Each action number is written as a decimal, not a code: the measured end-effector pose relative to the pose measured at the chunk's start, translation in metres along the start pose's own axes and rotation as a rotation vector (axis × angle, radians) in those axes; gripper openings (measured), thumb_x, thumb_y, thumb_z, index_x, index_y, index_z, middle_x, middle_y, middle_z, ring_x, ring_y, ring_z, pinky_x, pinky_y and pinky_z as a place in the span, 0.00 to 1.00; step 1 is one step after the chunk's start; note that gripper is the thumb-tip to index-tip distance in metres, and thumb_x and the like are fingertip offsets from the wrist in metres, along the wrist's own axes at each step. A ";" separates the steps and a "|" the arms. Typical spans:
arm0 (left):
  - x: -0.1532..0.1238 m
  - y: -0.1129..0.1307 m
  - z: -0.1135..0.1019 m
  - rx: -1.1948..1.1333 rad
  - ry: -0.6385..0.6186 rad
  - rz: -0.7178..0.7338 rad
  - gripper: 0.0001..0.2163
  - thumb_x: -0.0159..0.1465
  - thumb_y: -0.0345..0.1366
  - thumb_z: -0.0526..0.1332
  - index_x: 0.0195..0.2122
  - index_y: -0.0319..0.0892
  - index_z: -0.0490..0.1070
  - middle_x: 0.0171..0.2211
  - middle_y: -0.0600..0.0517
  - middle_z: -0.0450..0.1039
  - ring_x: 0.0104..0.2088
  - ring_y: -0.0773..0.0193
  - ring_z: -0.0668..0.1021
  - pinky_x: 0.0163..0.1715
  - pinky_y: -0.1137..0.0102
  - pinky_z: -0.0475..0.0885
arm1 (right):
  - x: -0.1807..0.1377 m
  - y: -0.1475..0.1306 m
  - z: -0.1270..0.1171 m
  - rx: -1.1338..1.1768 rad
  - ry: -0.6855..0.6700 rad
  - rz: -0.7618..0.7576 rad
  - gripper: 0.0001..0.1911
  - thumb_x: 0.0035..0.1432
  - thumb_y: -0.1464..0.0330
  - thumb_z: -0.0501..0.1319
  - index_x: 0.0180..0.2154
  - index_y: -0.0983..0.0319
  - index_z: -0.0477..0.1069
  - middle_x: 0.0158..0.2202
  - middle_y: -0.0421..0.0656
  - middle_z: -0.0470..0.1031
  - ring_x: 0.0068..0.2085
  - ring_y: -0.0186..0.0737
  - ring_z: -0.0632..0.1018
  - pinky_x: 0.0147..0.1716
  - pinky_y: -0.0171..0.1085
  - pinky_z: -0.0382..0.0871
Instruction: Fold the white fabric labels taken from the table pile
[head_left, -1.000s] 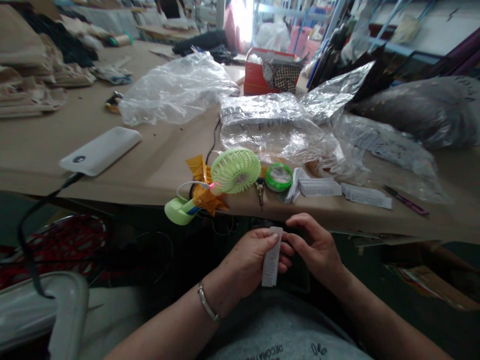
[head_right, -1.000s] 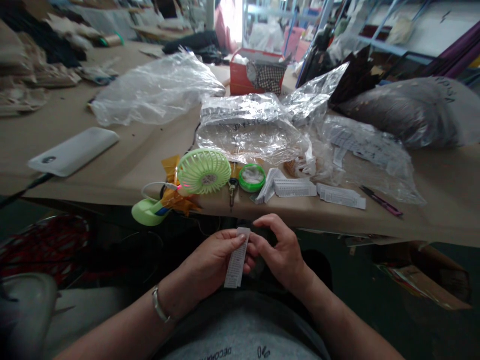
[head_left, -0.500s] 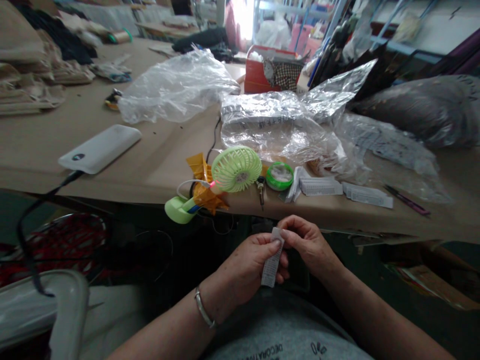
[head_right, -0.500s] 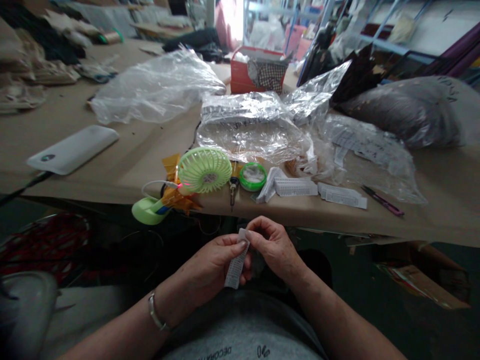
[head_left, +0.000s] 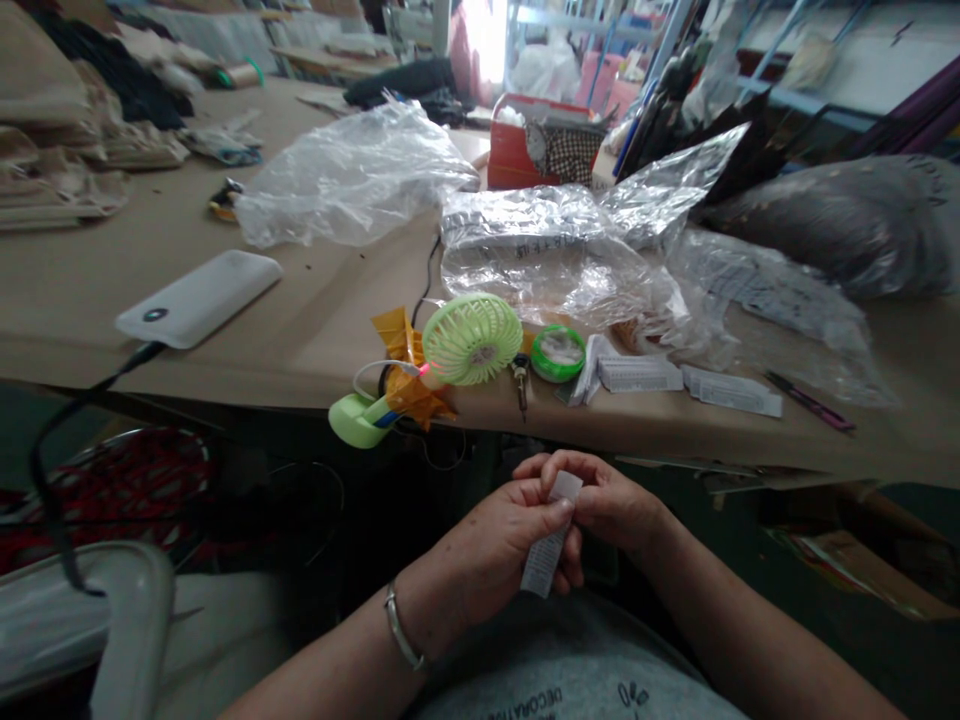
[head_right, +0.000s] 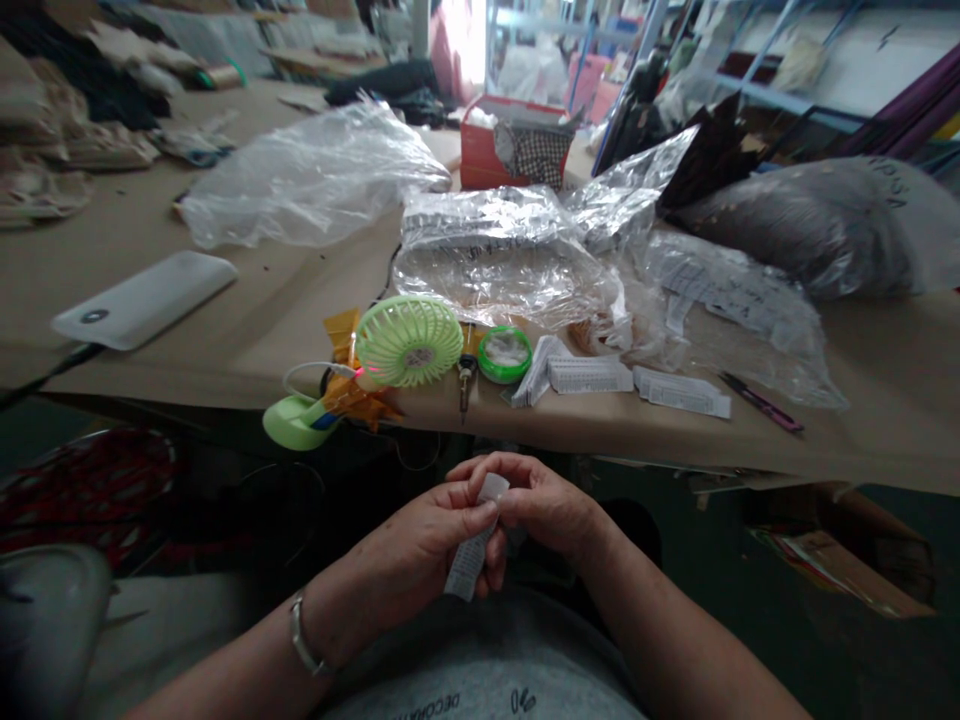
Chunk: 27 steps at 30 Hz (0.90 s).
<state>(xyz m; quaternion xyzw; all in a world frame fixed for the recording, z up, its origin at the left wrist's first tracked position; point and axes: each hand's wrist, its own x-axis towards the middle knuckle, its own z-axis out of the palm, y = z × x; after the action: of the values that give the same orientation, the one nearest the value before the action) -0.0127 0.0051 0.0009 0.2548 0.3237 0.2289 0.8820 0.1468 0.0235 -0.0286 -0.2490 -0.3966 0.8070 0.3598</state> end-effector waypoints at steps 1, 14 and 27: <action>0.000 0.000 0.000 0.001 0.008 0.002 0.10 0.59 0.41 0.61 0.30 0.38 0.68 0.21 0.53 0.68 0.18 0.70 0.71 0.19 0.75 0.65 | 0.000 0.000 0.001 -0.025 0.024 0.004 0.15 0.46 0.63 0.69 0.36 0.61 0.74 0.46 0.46 0.73 0.39 0.40 0.78 0.33 0.34 0.74; 0.001 0.008 0.000 0.019 0.107 0.069 0.07 0.59 0.37 0.60 0.31 0.37 0.69 0.21 0.54 0.68 0.20 0.69 0.72 0.23 0.74 0.66 | -0.016 -0.016 0.014 -1.336 0.325 -0.465 0.16 0.61 0.67 0.57 0.51 0.60 0.68 0.48 0.48 0.70 0.50 0.44 0.71 0.49 0.42 0.68; 0.000 0.006 -0.002 0.001 0.130 0.082 0.09 0.59 0.40 0.59 0.29 0.38 0.68 0.21 0.54 0.67 0.21 0.70 0.71 0.23 0.74 0.65 | -0.011 -0.007 0.015 -1.078 0.445 -0.334 0.18 0.60 0.66 0.57 0.52 0.58 0.65 0.46 0.45 0.73 0.46 0.41 0.75 0.47 0.40 0.69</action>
<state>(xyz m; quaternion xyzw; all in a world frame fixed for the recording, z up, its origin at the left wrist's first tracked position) -0.0161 0.0104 0.0032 0.2526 0.3699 0.2807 0.8489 0.1460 0.0110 -0.0128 -0.4933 -0.6985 0.3538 0.3790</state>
